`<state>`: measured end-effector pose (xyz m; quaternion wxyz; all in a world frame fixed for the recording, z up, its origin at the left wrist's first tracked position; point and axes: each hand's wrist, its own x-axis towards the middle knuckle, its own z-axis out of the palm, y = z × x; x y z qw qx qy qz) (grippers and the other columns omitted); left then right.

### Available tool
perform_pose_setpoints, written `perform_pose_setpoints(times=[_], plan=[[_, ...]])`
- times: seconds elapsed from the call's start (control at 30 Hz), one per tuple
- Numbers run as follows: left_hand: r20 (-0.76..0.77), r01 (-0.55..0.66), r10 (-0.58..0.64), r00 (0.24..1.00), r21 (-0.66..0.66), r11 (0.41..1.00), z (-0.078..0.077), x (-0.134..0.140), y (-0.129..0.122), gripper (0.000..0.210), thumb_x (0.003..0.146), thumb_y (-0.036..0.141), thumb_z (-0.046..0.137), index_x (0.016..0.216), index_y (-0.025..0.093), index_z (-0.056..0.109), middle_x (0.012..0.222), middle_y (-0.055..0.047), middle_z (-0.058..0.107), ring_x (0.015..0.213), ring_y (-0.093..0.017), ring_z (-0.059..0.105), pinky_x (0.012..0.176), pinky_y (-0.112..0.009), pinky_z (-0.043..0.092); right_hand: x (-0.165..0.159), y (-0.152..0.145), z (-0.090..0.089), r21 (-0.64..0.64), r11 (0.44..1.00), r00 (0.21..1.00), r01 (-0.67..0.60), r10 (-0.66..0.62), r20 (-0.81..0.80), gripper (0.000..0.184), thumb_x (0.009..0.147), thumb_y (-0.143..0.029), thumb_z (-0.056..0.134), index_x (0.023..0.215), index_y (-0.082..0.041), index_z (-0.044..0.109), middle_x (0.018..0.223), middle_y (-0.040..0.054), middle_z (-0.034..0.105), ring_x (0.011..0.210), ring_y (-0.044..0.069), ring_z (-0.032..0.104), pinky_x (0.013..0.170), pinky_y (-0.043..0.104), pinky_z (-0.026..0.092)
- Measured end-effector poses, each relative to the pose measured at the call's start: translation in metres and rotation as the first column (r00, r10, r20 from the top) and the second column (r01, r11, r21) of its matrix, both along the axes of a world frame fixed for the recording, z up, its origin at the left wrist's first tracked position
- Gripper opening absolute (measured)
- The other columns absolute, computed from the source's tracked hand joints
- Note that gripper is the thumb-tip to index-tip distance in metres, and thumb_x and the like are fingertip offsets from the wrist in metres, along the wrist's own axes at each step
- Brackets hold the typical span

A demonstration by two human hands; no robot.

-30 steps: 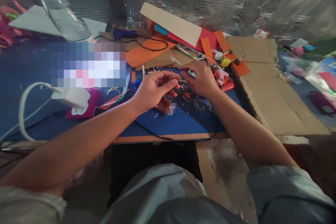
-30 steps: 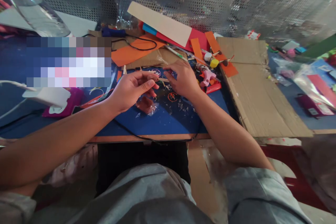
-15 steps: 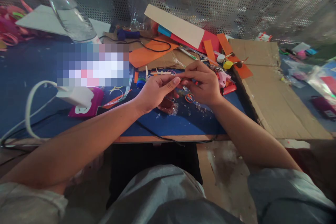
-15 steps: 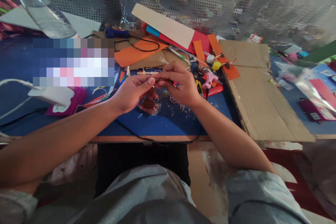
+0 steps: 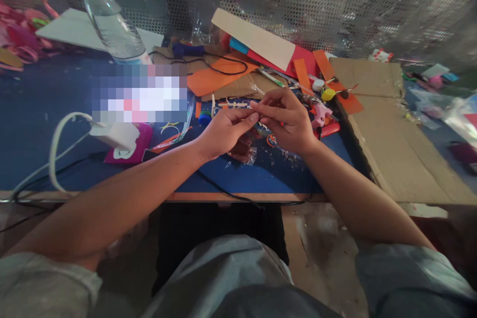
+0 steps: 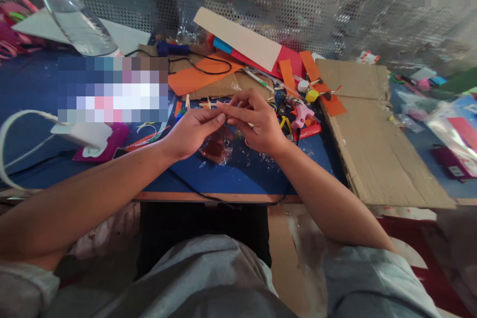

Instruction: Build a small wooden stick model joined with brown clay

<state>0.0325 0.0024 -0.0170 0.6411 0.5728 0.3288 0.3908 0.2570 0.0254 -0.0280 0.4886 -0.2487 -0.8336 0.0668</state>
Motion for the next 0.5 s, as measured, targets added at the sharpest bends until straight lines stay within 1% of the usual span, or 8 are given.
perform_pose_setpoints(times=[0.07,0.17,0.23,0.3,0.33,0.4,0.47,0.5], plan=[[0.039,0.038,-0.035,0.999,-0.083,0.996,0.0021,-0.0003,-0.0023,0.051,0.091,0.070,0.089,0.104,0.020,0.084,0.092,-0.007,0.083,0.067,-0.014,0.071,0.054,-0.024,0.056,0.0001,-0.0001,0.0006,0.005,1.000,1.000,0.003,-0.003,0.005,0.035,0.113,-0.046,0.067,0.147,-0.048,0.079,0.120,0.0055,0.071,0.102,0.021,0.070,0.085,0.043,0.063],[0.080,0.089,-0.076,0.994,-0.182,0.979,0.0050,-0.0007,-0.0055,0.054,0.087,0.073,0.091,0.103,0.022,0.082,0.107,-0.008,0.084,0.070,-0.014,0.072,0.055,-0.025,0.059,0.0009,-0.0008,0.0013,-0.012,1.000,0.999,0.027,-0.026,0.030,0.039,0.115,-0.055,0.060,0.148,-0.046,0.078,0.123,0.0071,0.070,0.110,0.024,0.072,0.090,0.046,0.066],[0.114,0.114,-0.092,0.989,-0.204,0.972,0.0058,-0.0007,-0.0065,0.054,0.085,0.072,0.093,0.102,0.023,0.081,0.111,-0.007,0.083,0.072,-0.014,0.073,0.056,-0.025,0.060,0.0013,-0.0015,0.0016,-0.014,1.000,0.998,0.023,-0.022,0.051,0.047,0.115,-0.063,0.055,0.154,-0.044,0.075,0.128,0.0091,0.070,0.117,0.027,0.072,0.094,0.049,0.067],[0.153,0.117,-0.087,0.984,-0.199,0.973,0.0054,-0.0004,-0.0061,0.056,0.082,0.073,0.096,0.104,0.023,0.081,0.107,-0.006,0.082,0.072,-0.014,0.073,0.056,-0.024,0.059,0.0011,-0.0018,0.0016,-0.002,1.000,0.998,-0.010,0.010,0.069,0.058,0.112,-0.068,0.057,0.163,-0.042,0.066,0.133,0.0109,0.069,0.120,0.029,0.072,0.095,0.049,0.068],[0.167,0.113,-0.082,0.982,-0.185,0.976,0.0049,-0.0003,-0.0053,0.058,0.080,0.074,0.097,0.104,0.023,0.081,0.104,-0.005,0.081,0.073,-0.014,0.073,0.057,-0.024,0.059,0.0009,-0.0019,0.0014,0.005,1.000,0.997,-0.027,0.027,0.074,0.060,0.111,-0.067,0.060,0.167,-0.042,0.062,0.135,0.0111,0.069,0.119,0.029,0.072,0.094,0.048,0.069],[0.184,0.117,-0.092,0.979,-0.129,0.985,0.0035,-0.0003,-0.0031,0.060,0.079,0.075,0.096,0.103,0.022,0.082,0.102,-0.006,0.081,0.076,-0.014,0.073,0.062,-0.024,0.061,0.0003,-0.0020,0.0012,0.021,0.999,0.997,-0.030,0.028,0.071,0.057,0.111,-0.057,0.066,0.167,-0.044,0.061,0.135,0.0103,0.070,0.116,0.027,0.073,0.092,0.046,0.070],[0.176,0.141,-0.126,0.976,-0.078,0.987,0.0022,-0.0003,-0.0009,0.061,0.081,0.076,0.095,0.102,0.020,0.083,0.104,-0.008,0.082,0.078,-0.014,0.073,0.068,-0.026,0.063,0.0002,-0.0025,0.0014,0.026,1.000,0.998,0.015,-0.016,0.059,0.047,0.113,-0.045,0.066,0.160,-0.046,0.068,0.132,0.0088,0.072,0.116,0.027,0.074,0.095,0.047,0.069],[0.162,0.153,-0.140,0.977,-0.075,0.985,0.0017,-0.0003,0.0000,0.062,0.081,0.077,0.094,0.102,0.020,0.083,0.104,-0.008,0.082,0.078,-0.014,0.073,0.069,-0.026,0.063,0.0004,-0.0030,0.0018,0.027,0.999,0.998,0.040,-0.042,0.053,0.043,0.113,-0.043,0.065,0.155,-0.046,0.072,0.130,0.0083,0.073,0.115,0.027,0.074,0.096,0.048,0.069]])
